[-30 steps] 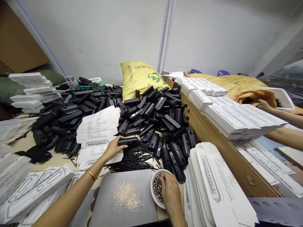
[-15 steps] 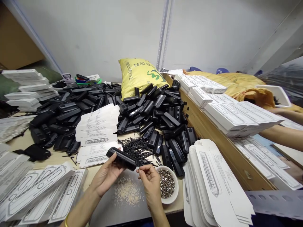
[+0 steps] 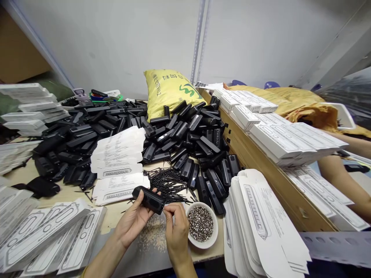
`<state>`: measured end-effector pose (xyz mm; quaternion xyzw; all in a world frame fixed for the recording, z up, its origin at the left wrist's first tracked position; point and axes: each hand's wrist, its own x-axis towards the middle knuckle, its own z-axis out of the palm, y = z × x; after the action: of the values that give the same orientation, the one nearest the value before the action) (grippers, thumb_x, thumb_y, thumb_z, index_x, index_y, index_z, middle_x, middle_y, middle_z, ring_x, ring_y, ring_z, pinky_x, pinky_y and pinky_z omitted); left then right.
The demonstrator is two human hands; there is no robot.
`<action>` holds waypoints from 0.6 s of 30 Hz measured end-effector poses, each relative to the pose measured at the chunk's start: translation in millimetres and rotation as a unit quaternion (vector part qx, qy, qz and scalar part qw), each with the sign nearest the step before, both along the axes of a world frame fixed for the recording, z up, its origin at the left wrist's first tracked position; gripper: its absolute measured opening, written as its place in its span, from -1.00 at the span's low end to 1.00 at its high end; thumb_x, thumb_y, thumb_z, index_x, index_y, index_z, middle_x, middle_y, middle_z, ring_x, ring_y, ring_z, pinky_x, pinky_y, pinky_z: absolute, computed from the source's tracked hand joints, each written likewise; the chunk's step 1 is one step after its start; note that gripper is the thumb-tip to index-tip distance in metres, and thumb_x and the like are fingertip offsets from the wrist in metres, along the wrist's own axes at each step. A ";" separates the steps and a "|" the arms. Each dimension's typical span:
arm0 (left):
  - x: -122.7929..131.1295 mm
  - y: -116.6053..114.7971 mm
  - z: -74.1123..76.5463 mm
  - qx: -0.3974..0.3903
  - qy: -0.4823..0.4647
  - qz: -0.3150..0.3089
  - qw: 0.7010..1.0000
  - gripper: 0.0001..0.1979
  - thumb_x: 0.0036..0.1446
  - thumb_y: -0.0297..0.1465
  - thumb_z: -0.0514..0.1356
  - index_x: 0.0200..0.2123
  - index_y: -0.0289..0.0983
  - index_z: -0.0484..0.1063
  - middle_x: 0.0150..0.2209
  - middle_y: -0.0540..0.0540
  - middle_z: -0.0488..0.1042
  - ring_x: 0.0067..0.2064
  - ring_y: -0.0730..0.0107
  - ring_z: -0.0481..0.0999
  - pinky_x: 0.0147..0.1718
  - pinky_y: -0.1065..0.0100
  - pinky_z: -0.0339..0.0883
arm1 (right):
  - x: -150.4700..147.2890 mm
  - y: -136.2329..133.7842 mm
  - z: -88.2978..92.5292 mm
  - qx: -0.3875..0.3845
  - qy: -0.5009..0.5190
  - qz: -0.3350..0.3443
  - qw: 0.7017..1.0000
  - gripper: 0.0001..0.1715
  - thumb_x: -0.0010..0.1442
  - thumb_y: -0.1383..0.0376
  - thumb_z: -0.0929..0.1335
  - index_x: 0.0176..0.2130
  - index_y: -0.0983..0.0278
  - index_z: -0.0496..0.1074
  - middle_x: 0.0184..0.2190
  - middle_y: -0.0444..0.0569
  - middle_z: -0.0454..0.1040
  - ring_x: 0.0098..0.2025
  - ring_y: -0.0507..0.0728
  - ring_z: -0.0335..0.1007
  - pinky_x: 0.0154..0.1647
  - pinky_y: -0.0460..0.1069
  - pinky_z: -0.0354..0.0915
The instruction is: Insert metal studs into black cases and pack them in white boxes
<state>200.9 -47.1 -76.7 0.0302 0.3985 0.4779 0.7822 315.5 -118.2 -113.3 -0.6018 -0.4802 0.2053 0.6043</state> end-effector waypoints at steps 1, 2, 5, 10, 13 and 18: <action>0.9 -2.0 -1.2 0.006 0.008 0.007 1.000 -0.83 0.26 -0.47 0.08 -0.09 -0.36 0.34 -0.09 -0.29 0.53 -0.12 0.20 0.58 -0.16 0.19 0.53 | -0.7 -0.2 -0.3 0.020 -0.020 -0.003 1.000 -0.83 0.26 0.31 0.25 -0.32 0.24 0.42 -0.38 -0.04 0.46 -0.29 0.11 0.40 -0.25 -0.01 0.32; 1.7 -4.1 -2.1 0.014 0.014 0.012 1.000 -0.83 0.26 -0.48 0.08 -0.08 -0.35 0.33 -0.09 -0.29 0.53 -0.12 0.20 0.58 -0.15 0.18 0.53 | -1.3 -0.2 -0.6 0.032 -0.028 -0.007 0.999 -0.83 0.26 0.32 0.25 -0.33 0.23 0.41 -0.39 -0.04 0.45 -0.30 0.10 0.40 -0.26 -0.01 0.32; 2.6 -9.2 -1.3 0.040 0.030 0.024 0.998 -0.82 0.26 -0.49 0.07 -0.07 -0.32 0.32 -0.09 -0.27 0.53 -0.11 0.20 0.58 -0.13 0.17 0.51 | -2.4 0.9 -1.6 0.009 0.022 -0.002 1.000 -0.84 0.24 0.32 0.26 -0.35 0.24 0.40 -0.41 -0.06 0.44 -0.31 0.09 0.39 -0.28 -0.03 0.32; 0.1 -9.1 11.5 0.059 0.031 0.029 0.997 -0.79 0.23 -0.50 0.10 -0.05 -0.29 0.33 -0.07 -0.27 0.53 -0.08 0.15 0.57 -0.07 0.10 0.47 | -1.2 1.0 -1.3 -0.032 0.093 0.010 0.995 -0.85 0.24 0.27 0.28 -0.36 0.25 0.38 -0.41 -0.08 0.43 -0.32 0.08 0.38 -0.29 -0.05 0.32; -2.1 -10.5 15.5 0.065 0.026 0.023 0.997 -0.77 0.23 -0.51 0.11 -0.04 -0.27 0.33 -0.04 -0.26 0.52 -0.07 0.13 0.56 -0.07 0.09 0.47 | -1.4 -1.6 2.1 -0.010 0.014 0.014 1.000 -0.82 0.26 0.30 0.26 -0.38 0.23 0.38 -0.42 -0.08 0.43 -0.33 0.08 0.37 -0.29 -0.05 0.29; -0.8 -16.0 9.6 0.085 0.024 0.048 0.995 -0.68 0.22 -0.52 0.11 0.04 -0.18 0.28 -0.02 -0.21 0.51 -0.02 0.15 0.54 -0.09 0.15 0.48 | -8.0 -4.2 8.1 0.004 -0.029 -0.015 0.999 -0.79 0.28 0.32 0.23 -0.36 0.23 0.40 -0.43 -0.07 0.43 -0.36 0.08 0.37 -0.32 -0.05 0.29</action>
<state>200.0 -63.0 -67.1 0.0889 0.3760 0.5459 0.7434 307.5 -122.4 -105.3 -0.6122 -0.4893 0.1765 0.5955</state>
